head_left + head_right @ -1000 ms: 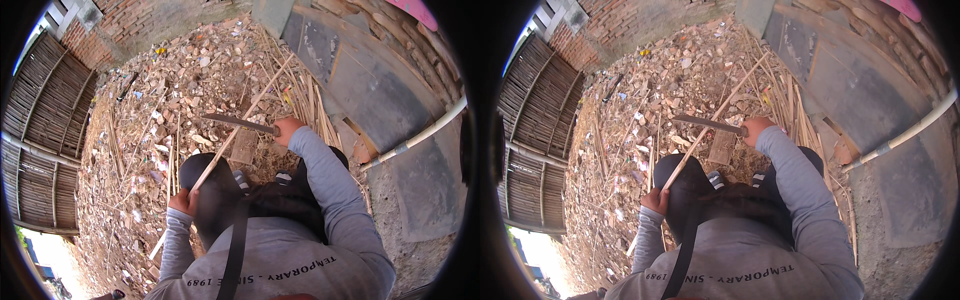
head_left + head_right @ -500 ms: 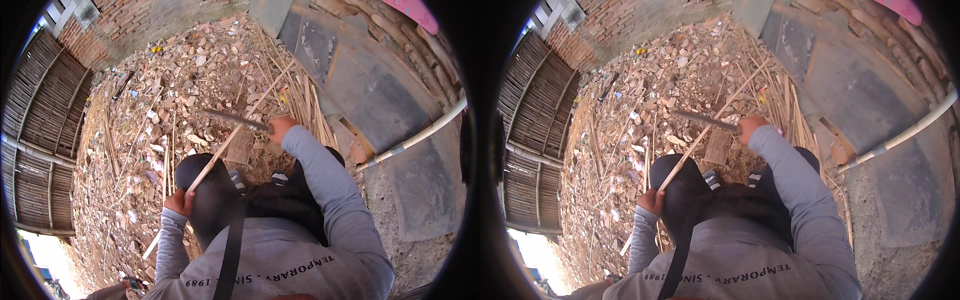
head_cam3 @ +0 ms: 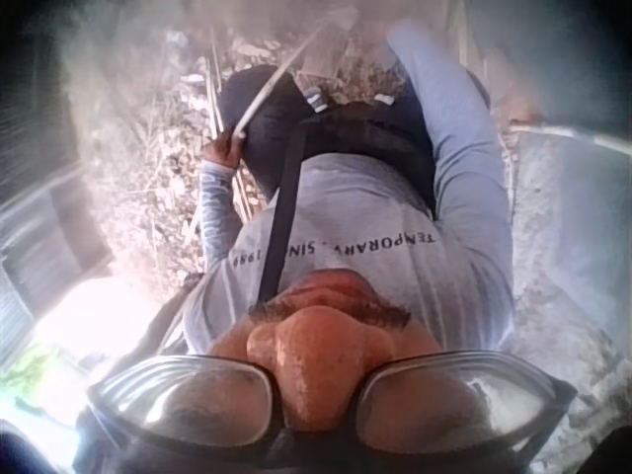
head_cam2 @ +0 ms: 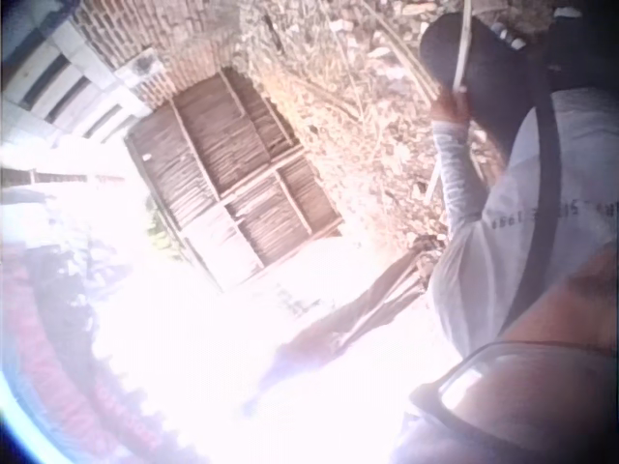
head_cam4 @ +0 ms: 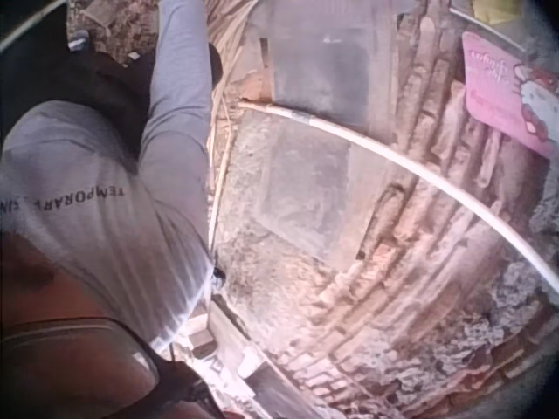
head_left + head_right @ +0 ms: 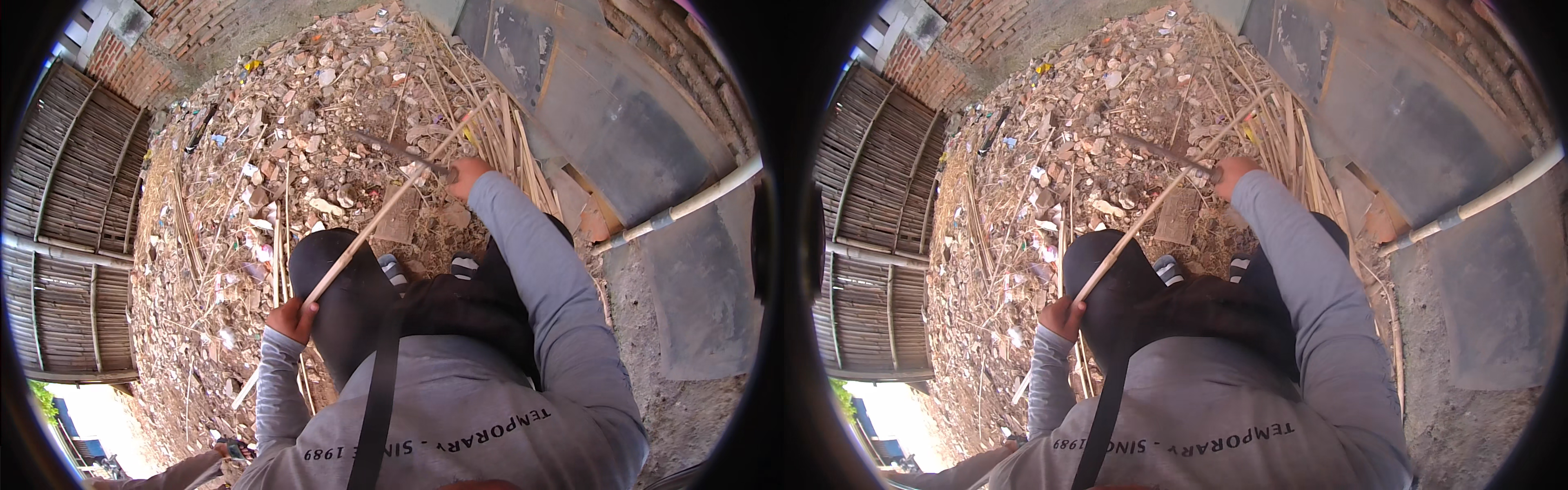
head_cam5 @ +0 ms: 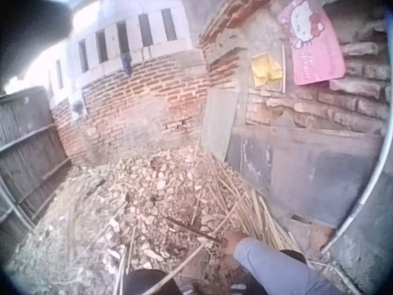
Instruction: The person strips thin layers from a bamboo pole using a knife, working outdoors on the ground.
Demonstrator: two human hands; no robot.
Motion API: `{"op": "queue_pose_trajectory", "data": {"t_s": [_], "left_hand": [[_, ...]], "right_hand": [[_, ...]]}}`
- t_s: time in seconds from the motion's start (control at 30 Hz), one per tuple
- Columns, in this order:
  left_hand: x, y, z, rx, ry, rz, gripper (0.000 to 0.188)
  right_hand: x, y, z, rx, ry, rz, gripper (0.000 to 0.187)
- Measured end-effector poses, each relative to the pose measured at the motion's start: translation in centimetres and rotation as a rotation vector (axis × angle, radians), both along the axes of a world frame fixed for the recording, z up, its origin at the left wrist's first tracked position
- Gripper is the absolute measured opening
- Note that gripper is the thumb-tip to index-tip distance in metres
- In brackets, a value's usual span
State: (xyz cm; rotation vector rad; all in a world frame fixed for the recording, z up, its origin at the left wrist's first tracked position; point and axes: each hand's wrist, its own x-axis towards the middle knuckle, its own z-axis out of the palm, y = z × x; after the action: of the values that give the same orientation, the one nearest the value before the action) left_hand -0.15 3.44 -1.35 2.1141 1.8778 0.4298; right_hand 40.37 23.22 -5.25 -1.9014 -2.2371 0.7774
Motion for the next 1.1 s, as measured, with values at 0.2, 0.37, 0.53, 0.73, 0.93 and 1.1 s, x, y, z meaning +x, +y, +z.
{"op": "queue_pose_trajectory", "data": {"t_s": [0.2, 0.37, 0.53, 0.73, 0.93, 1.1], "left_hand": [[-1.7, -2.4, -0.5, -0.159, -0.016, 0.018, 0.044], [-1.1, -1.9, -0.6, -0.150, -0.101, 0.025, 0.045], [-2.5, -2.0, -1.1, -0.230, -0.161, 0.018, 0.048], [-1.9, -1.2, -0.6, -0.271, -0.306, 0.015, 0.051], [-3.1, -1.7, -1.4, -0.320, -0.356, 0.018, 0.047], [-1.9, -1.0, -0.3, -0.367, -0.356, 0.042, 0.048]], "right_hand": [[-3.0, -3.4, 2.0, -0.026, -0.023, 0.149, 0.029], [0.9, 0.0, 0.5, -0.127, 0.013, -0.014, 0.032], [-1.5, -1.6, 0.0, 0.069, 0.011, 0.064, 0.033], [1.5, 0.4, -0.8, -0.048, 0.005, 0.018, 0.036], [-1.8, -1.7, 1.1, 0.021, 0.029, 0.001, 0.034], [1.4, 0.9, -0.5, -0.081, 0.014, -0.048, 0.034]]}}
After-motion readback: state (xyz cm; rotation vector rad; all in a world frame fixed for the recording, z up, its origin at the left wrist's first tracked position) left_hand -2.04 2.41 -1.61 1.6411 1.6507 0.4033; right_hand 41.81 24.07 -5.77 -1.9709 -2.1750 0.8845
